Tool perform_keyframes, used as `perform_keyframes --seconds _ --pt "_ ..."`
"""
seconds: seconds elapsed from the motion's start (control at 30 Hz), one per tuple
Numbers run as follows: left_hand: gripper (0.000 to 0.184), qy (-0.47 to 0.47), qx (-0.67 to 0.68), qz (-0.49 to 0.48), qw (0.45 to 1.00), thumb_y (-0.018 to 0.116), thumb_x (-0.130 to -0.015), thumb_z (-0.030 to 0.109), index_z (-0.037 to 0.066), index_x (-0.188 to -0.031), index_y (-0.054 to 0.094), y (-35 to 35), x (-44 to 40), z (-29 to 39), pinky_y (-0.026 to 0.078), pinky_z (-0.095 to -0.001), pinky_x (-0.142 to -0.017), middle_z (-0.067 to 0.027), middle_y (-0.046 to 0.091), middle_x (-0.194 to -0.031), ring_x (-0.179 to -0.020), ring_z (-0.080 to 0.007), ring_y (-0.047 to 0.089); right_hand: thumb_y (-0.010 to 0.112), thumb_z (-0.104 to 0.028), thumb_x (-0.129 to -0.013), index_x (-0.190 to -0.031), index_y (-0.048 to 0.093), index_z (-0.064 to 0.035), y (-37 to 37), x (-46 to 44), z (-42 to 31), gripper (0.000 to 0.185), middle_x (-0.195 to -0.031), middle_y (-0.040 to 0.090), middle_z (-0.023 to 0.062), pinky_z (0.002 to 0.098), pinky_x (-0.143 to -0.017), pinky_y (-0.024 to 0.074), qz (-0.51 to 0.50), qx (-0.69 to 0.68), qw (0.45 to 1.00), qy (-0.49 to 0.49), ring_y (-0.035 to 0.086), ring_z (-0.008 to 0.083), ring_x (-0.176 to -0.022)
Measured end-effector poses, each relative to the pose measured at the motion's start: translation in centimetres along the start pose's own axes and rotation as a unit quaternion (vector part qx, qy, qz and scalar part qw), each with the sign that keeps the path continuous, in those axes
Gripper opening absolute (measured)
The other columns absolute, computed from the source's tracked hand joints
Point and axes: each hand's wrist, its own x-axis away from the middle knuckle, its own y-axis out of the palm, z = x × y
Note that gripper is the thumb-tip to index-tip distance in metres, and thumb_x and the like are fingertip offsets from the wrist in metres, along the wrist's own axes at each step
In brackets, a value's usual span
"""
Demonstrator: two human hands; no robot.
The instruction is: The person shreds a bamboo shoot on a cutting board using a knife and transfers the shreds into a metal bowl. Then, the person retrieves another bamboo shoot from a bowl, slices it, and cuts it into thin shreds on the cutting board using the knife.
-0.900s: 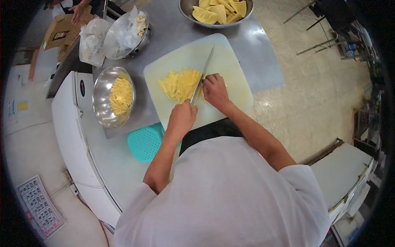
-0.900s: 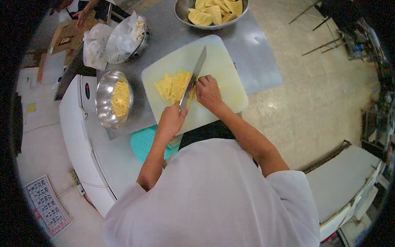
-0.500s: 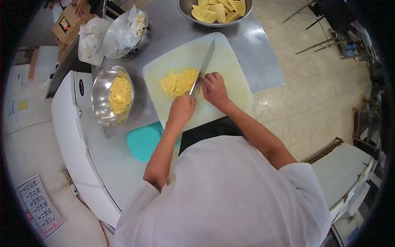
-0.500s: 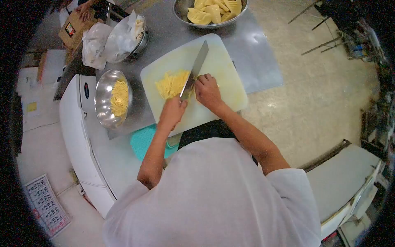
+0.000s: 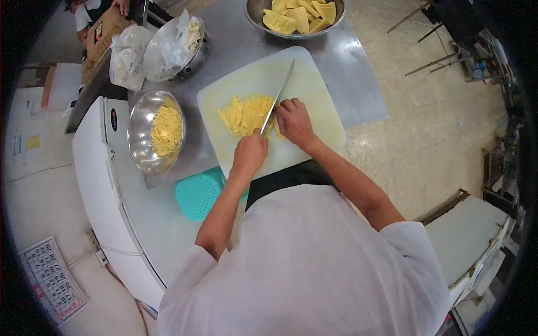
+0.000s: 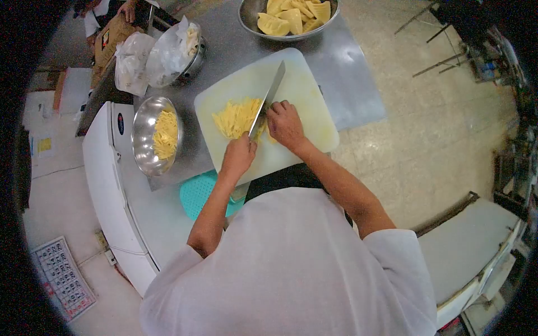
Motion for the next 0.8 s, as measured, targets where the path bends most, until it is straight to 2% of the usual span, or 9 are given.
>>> perform_keyframes --seconds 0.1,0.17,0.3,0.37,0.47,0.57,0.8 --pt "0.031 0.018 -0.014 0.004 1.000 0.062 -0.095 0.024 -0.007 -0.103 0.062 -2.3 0.4 1.8 0.051 -0.0568 -0.074 -0.0299 0.067 -0.082 -0.081 -0.0485 0.067 0.068 -0.008 -0.080 -0.084 0.062 -0.0052 0.1 -0.2 0.6 0.008 -0.093 0.058 0.0101 0.0433 -0.079 0.0458 0.017 -0.011 1.000 -0.010 0.055 0.0301 -0.092" --pt "0.029 -0.025 0.005 -0.015 1.000 0.060 -0.094 0.022 -0.007 -0.096 0.061 -1.9 0.5 1.5 0.051 -0.0588 -0.080 -0.0323 0.067 -0.083 -0.087 -0.0504 0.066 0.068 -0.010 -0.081 -0.084 0.062 -0.0055 0.3 -0.3 0.5 0.008 -0.093 0.059 0.0098 0.0432 -0.079 0.0455 0.005 0.011 1.000 -0.007 0.055 0.0299 -0.093" --pt "0.028 -0.014 0.016 -0.001 1.000 0.061 -0.094 0.022 -0.006 -0.097 0.061 -1.9 -0.6 1.7 0.051 -0.0590 -0.080 -0.0320 0.067 -0.083 -0.086 -0.0505 0.066 0.068 -0.011 -0.081 -0.085 0.063 -0.0057 -0.1 -0.4 1.2 0.008 -0.093 0.059 0.0094 0.0433 -0.079 0.0453 0.012 0.000 1.000 -0.013 0.055 0.0298 -0.093" --pt "0.028 -0.038 0.030 -0.026 0.998 0.061 -0.095 0.022 -0.006 -0.099 0.062 -3.3 0.5 2.6 0.051 -0.0587 -0.080 -0.0317 0.067 -0.083 -0.087 -0.0506 0.066 0.069 -0.010 -0.081 -0.087 0.065 -0.0061 0.3 -0.3 1.1 0.009 -0.093 0.059 0.0090 0.0430 -0.078 0.0452 0.003 0.011 1.000 -0.009 0.055 0.0295 -0.093" --pt "0.030 -0.012 0.009 0.012 1.000 0.061 -0.095 0.023 -0.006 -0.101 0.063 0.3 -0.9 0.4 0.051 -0.0586 -0.080 -0.0315 0.067 -0.084 -0.087 -0.0507 0.066 0.070 -0.009 -0.080 -0.088 0.065 -0.0062 0.1 -0.5 1.0 0.010 -0.093 0.059 0.0089 0.0430 -0.078 0.0450 0.019 0.007 1.000 -0.014 0.054 0.0294 -0.092" --pt "0.029 -0.036 0.032 -0.023 0.999 0.061 -0.094 0.022 -0.006 -0.101 0.063 -3.5 0.0 3.1 0.051 -0.0585 -0.080 -0.0321 0.067 -0.084 -0.087 -0.0508 0.066 0.069 -0.009 -0.081 -0.087 0.064 -0.0059 0.0 -0.5 1.3 0.009 -0.093 0.058 0.0093 0.0435 -0.077 0.0449 0.011 0.007 1.000 -0.016 0.054 0.0297 -0.093" --pt "0.030 -0.005 0.012 -0.009 1.000 0.060 -0.094 0.022 -0.007 -0.101 0.063 -1.5 -0.8 1.8 0.052 -0.0581 -0.082 -0.0341 0.067 -0.088 -0.089 -0.0506 0.066 0.069 -0.009 -0.080 -0.085 0.062 -0.0058 -0.1 -0.7 1.6 0.009 -0.092 0.058 0.0097 0.0437 -0.076 0.0448 0.015 0.012 1.000 -0.021 0.054 0.0303 -0.092"
